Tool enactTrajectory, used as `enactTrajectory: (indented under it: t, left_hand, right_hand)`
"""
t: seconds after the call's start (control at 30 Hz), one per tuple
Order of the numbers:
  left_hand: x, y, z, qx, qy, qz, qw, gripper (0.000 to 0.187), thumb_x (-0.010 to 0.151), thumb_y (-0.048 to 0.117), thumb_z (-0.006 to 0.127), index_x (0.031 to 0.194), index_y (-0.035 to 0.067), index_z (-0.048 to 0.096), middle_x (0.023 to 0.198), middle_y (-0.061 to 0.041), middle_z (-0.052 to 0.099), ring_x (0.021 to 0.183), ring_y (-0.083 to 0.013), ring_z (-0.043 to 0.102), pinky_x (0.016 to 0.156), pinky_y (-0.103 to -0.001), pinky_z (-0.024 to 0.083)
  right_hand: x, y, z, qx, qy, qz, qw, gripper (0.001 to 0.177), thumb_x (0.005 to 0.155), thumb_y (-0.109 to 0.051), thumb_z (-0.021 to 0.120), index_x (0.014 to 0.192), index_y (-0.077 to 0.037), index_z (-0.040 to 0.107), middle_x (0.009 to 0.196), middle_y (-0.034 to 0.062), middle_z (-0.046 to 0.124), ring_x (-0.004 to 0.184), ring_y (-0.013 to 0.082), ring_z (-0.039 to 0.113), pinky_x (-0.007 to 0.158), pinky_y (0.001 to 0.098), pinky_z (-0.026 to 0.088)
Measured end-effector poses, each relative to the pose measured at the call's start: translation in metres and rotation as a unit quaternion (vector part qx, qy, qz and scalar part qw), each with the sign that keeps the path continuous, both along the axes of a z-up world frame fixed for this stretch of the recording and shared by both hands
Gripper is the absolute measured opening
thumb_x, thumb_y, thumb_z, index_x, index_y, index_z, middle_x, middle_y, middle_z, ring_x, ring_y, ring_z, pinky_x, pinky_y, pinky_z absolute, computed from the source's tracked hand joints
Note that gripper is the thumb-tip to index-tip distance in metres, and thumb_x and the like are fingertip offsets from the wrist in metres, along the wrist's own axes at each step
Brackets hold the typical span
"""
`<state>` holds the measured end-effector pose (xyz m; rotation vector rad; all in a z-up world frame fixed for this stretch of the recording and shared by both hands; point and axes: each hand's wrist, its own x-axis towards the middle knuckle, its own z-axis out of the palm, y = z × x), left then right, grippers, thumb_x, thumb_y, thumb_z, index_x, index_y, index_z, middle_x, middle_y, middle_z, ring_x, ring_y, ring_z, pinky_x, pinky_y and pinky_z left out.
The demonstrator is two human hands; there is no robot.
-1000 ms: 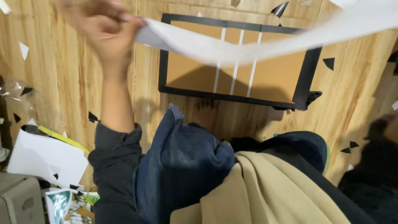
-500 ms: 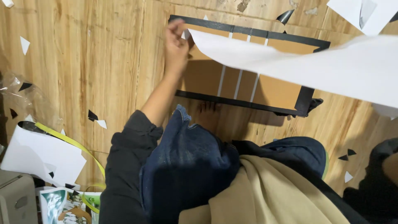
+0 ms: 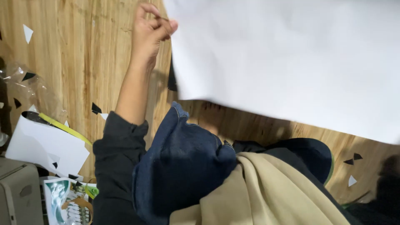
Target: Apply white adhesive sheets to black boards and smooth them using a squeegee tool
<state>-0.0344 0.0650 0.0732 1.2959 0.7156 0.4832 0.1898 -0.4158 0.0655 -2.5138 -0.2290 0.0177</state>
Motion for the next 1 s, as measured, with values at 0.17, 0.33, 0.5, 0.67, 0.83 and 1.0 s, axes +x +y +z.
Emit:
enactTrajectory:
  t: [0.17, 0.33, 0.5, 0.67, 0.83, 1.0]
  left_hand:
    - [-0.007, 0.005, -0.07, 0.097, 0.11, -0.055, 0.988, 0.033, 0.083, 0.005, 0.073, 0.081, 0.019, 0.044, 0.065, 0.005, 0.051, 0.061, -0.0064, 0.047, 0.059, -0.02, 0.04]
    - [-0.006, -0.01, -0.06, 0.302, 0.155, -0.108, 0.934, 0.032, 0.088, 0.005, 0.057, 0.116, 0.019, 0.064, 0.09, 0.001, 0.06, 0.072, -0.0123, 0.05, 0.065, -0.023, 0.043]
    - [0.003, -0.003, -0.083, 0.374, 0.158, -0.095, 0.909, 0.04, 0.092, 0.003, 0.061, 0.122, 0.03, 0.061, 0.075, 0.005, 0.039, 0.078, -0.0146, 0.044, 0.069, -0.025, 0.044]
    - [0.011, 0.003, -0.101, 0.425, 0.162, -0.099, 0.885, 0.043, 0.091, 0.0, 0.061, 0.124, 0.028, 0.059, 0.075, 0.004, 0.036, 0.077, -0.016, 0.042, 0.064, -0.026, 0.043]
    - [0.015, 0.007, -0.108, 0.399, 0.175, -0.109, 0.894, 0.043, 0.09, -0.003, 0.058, 0.123, 0.025, 0.06, 0.076, 0.003, 0.032, 0.072, -0.0154, 0.041, 0.063, -0.023, 0.042]
    - [0.015, 0.002, -0.095, 0.374, 0.187, -0.118, 0.901, 0.044, 0.092, -0.004, 0.057, 0.125, 0.025, 0.058, 0.077, 0.004, 0.029, 0.068, -0.0114, 0.039, 0.066, -0.018, 0.045]
  right_hand:
    - [-0.013, 0.021, -0.03, 0.08, 0.064, 0.022, 0.994, 0.028, 0.11, -0.006, 0.072, 0.097, -0.013, 0.048, 0.094, 0.0021, 0.056, 0.081, 0.0116, 0.053, 0.073, 0.0294, 0.045]
    - [-0.026, 0.037, -0.047, 0.166, 0.1, 0.064, 0.979, 0.015, 0.101, 0.004, 0.06, 0.107, -0.01, 0.063, 0.105, 0.0024, 0.066, 0.093, 0.0069, 0.06, 0.084, 0.0166, 0.047]
    - [-0.008, 0.042, -0.06, 0.185, 0.106, 0.046, 0.976, 0.015, 0.1, 0.001, 0.061, 0.106, -0.011, 0.067, 0.102, 0.0, 0.066, 0.094, 0.0044, 0.058, 0.085, 0.0143, 0.044]
    - [-0.003, 0.045, -0.066, 0.175, 0.106, 0.047, 0.978, 0.016, 0.098, 0.0, 0.061, 0.106, -0.012, 0.068, 0.105, -0.0005, 0.066, 0.096, 0.0044, 0.06, 0.086, 0.0136, 0.045]
    - [-0.001, 0.038, -0.079, 0.202, 0.131, 0.024, 0.97, 0.019, 0.095, -0.004, 0.059, 0.111, -0.011, 0.066, 0.106, 0.0029, 0.067, 0.098, 0.0045, 0.063, 0.088, 0.0131, 0.049]
    - [0.003, 0.036, -0.085, 0.21, 0.11, 0.064, 0.969, 0.023, 0.096, 0.003, 0.057, 0.115, -0.007, 0.065, 0.113, 0.006, 0.065, 0.105, 0.0091, 0.061, 0.093, 0.0168, 0.047]
